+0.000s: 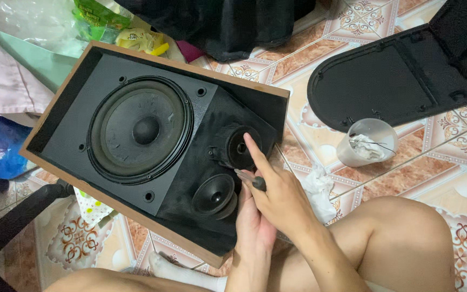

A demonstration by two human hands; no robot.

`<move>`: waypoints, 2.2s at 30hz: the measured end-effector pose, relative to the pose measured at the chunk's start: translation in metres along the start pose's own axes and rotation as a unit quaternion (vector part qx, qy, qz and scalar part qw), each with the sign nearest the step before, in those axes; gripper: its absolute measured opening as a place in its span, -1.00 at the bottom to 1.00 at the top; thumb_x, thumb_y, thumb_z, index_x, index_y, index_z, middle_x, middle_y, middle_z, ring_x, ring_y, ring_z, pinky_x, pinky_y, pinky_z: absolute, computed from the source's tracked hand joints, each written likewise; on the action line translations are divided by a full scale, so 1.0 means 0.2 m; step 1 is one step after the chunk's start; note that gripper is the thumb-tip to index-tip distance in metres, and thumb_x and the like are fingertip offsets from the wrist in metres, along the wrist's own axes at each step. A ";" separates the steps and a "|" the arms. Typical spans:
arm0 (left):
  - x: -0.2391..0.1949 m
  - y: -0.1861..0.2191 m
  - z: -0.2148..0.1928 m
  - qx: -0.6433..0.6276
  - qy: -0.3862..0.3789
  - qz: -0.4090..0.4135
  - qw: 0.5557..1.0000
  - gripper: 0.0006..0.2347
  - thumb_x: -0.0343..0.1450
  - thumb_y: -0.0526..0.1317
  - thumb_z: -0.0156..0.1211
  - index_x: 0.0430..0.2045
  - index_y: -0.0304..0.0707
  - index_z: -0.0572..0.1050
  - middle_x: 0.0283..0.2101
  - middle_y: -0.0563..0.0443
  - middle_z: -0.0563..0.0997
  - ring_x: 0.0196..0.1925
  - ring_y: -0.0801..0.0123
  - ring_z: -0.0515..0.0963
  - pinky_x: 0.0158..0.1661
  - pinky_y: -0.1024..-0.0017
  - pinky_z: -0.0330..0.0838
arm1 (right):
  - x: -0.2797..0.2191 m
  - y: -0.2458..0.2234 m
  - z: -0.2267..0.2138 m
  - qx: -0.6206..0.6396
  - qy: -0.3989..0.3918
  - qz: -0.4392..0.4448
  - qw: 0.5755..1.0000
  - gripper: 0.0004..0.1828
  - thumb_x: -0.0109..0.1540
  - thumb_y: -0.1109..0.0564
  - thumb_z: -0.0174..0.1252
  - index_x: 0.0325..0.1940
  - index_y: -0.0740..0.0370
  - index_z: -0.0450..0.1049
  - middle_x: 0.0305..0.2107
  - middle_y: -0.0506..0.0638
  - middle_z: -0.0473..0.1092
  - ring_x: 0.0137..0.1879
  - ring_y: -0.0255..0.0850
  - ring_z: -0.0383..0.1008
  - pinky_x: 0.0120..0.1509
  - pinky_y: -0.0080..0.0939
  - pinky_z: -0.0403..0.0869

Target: The person cleans a speaker with a cloth and then unscrews the components using a screwdriver.

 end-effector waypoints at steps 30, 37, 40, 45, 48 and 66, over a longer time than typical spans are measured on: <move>0.02 -0.06 -0.18 -0.070 0.084 -0.062 0.992 -0.85 0.62 -0.17 0.36 0.03 -0.11 0.69 -0.04 0.12 0.81 0.06 0.55 0.75 0.20 0.59 0.63 | -0.06 0.00 -0.05 0.064 0.098 -0.132 0.984 -0.20 0.22 0.38 0.18 0.57 -0.02 0.55 0.11 -0.04 0.76 0.19 -0.19 0.78 0.37 -0.19 0.59; 0.04 -0.02 -0.23 0.015 0.036 -0.012 0.999 -0.73 0.60 -0.14 0.33 0.16 -0.17 0.60 0.17 0.02 0.71 0.26 0.39 0.65 0.43 0.29 0.47 | -0.07 0.01 -0.07 0.059 0.057 -0.126 0.989 -0.34 0.35 0.25 0.24 0.56 -0.09 0.55 -0.01 -0.12 0.74 0.11 -0.25 0.77 0.23 -0.21 0.61; 0.02 -0.01 -0.07 0.038 0.114 0.012 0.993 -0.71 0.57 -0.24 0.36 0.20 -0.25 0.61 0.23 -0.04 0.73 0.20 0.41 0.63 0.28 0.35 0.47 | -0.07 0.11 -0.23 0.093 0.079 -0.029 0.992 -0.59 0.33 0.08 0.32 0.27 -0.02 0.72 0.01 -0.15 0.77 0.17 -0.31 0.72 0.35 -0.27 0.51; -0.09 -0.07 0.06 0.107 0.229 -0.011 0.967 -0.80 0.56 -0.19 0.41 0.07 0.01 0.65 0.09 0.24 0.80 -0.06 0.62 0.64 -0.11 0.62 0.51 | -0.22 0.30 -0.51 -0.030 0.134 0.021 0.990 -0.58 0.38 -0.12 0.33 0.28 0.02 0.64 0.01 0.02 0.73 0.15 -0.11 0.70 0.32 -0.06 0.51; -0.14 -0.13 0.06 0.116 0.247 -0.033 0.962 -0.75 0.53 -0.14 0.45 0.10 0.05 0.70 0.04 0.27 0.77 -0.09 0.63 0.64 -0.08 0.61 0.53 | -0.30 0.27 -0.50 -0.037 0.075 -0.050 0.995 -0.51 0.43 0.03 0.19 0.45 0.08 0.65 0.15 0.01 0.72 0.23 -0.13 0.71 0.41 -0.13 0.46; -0.18 -0.10 0.09 0.174 0.208 -0.010 0.962 -0.68 0.52 -0.17 0.42 0.19 -0.09 0.65 0.11 0.11 0.75 0.03 0.47 0.67 0.07 0.41 0.66 | -0.38 0.24 -0.43 -0.020 0.099 -0.151 0.983 -0.64 0.38 0.12 0.35 0.26 0.16 0.76 -0.05 0.00 0.70 -0.05 -0.14 0.75 0.14 -0.13 0.57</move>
Point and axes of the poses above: each hand's wrist, its own x-axis towards the middle knuckle, its own z-axis out of the palm, y = z × x, the point moved 10 cm from there along x, towards the middle knuckle
